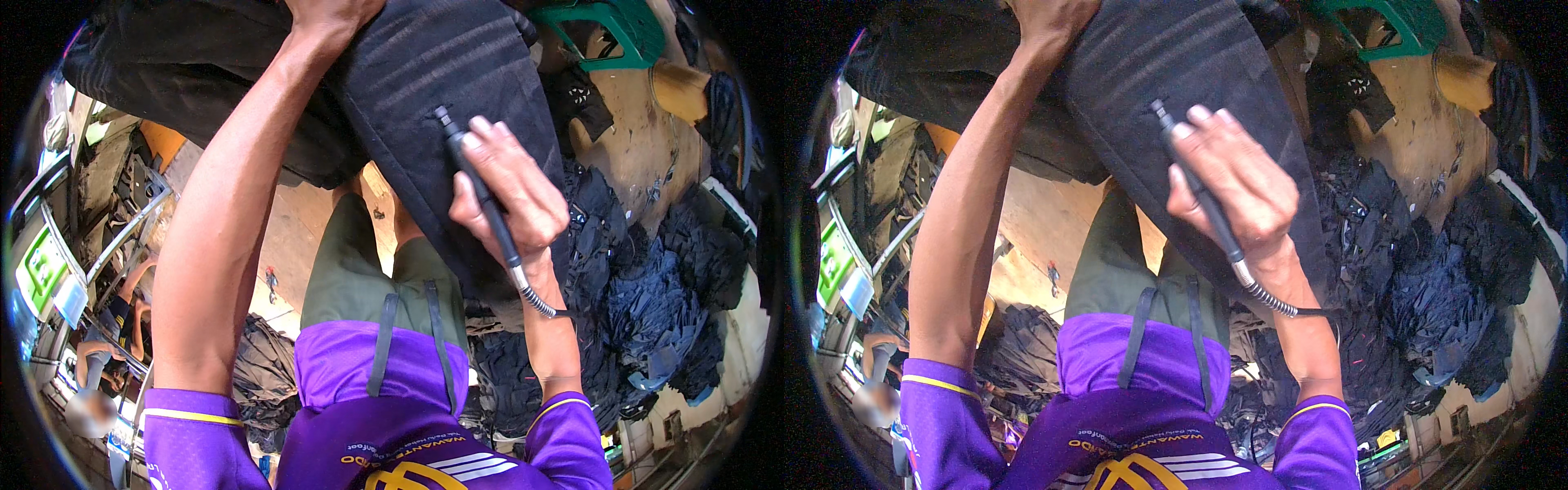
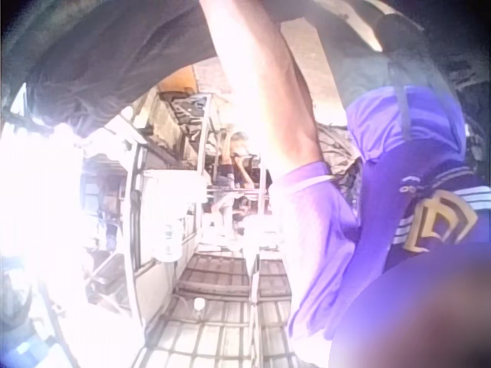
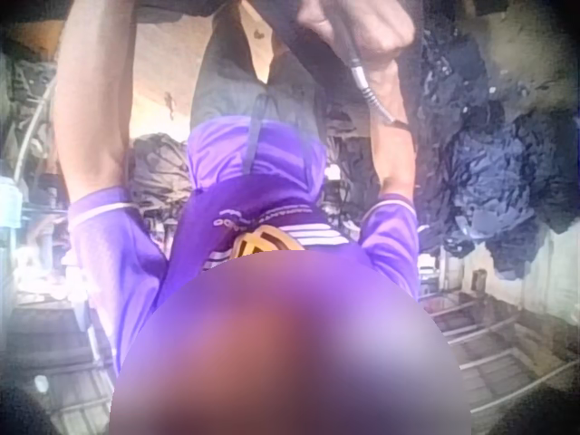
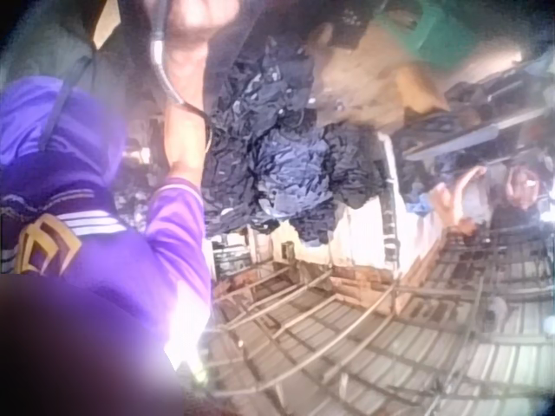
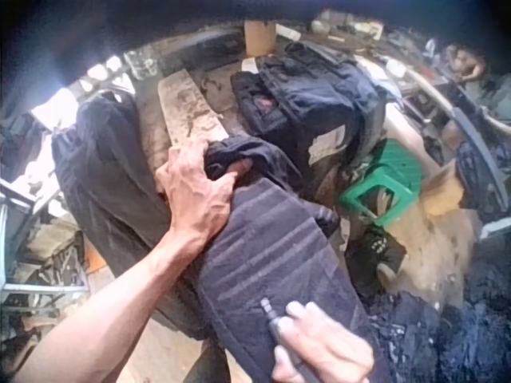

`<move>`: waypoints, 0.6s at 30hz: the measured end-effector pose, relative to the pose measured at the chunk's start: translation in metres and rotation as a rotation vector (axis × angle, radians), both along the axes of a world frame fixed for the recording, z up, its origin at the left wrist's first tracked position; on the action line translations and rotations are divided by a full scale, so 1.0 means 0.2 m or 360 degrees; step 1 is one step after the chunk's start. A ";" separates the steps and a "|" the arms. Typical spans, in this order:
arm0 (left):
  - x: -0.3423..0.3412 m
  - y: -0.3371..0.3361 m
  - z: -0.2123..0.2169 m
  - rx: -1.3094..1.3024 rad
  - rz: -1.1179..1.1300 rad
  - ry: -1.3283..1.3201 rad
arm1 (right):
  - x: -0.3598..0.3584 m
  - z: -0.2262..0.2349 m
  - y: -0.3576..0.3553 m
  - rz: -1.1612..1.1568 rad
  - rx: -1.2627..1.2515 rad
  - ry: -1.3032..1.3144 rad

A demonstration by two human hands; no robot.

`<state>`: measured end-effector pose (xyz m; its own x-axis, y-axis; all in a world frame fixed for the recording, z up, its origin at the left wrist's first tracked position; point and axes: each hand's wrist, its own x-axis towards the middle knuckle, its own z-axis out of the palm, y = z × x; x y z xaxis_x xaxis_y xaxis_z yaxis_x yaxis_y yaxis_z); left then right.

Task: The person uses a rotary grinding tool to distress a pair of black jeans, creating worn areas on the fabric. They repeatedly reposition the jeans on a wooden workbench and apply the tool to different sections of the legs.

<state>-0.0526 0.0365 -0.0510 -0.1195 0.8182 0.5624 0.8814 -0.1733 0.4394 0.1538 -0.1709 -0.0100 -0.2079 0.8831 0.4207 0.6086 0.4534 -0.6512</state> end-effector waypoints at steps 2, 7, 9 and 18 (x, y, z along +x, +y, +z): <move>0.00 0.00 0.01 -0.0067 -0.0029 -0.0024 | 0.00 0.00 0.00 -0.0046 0.0003 -0.0008; 0.00 -0.01 0.01 -0.0052 -0.0018 -0.0019 | 0.00 0.00 -0.01 -0.0071 0.0010 0.0008; 0.01 -0.01 0.00 -0.0110 -0.0008 -0.0049 | 0.00 -0.01 -0.01 0.0008 0.0011 0.0024; 0.00 0.00 -0.02 0.0035 0.0006 0.0019 | 0.02 0.00 -0.02 -0.0041 -0.0020 0.0041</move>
<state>-0.0522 0.0373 -0.0546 -0.1158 0.8050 0.5819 0.8872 -0.1796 0.4250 0.1573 -0.1755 -0.0092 -0.1743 0.8931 0.4147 0.6028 0.4298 -0.6723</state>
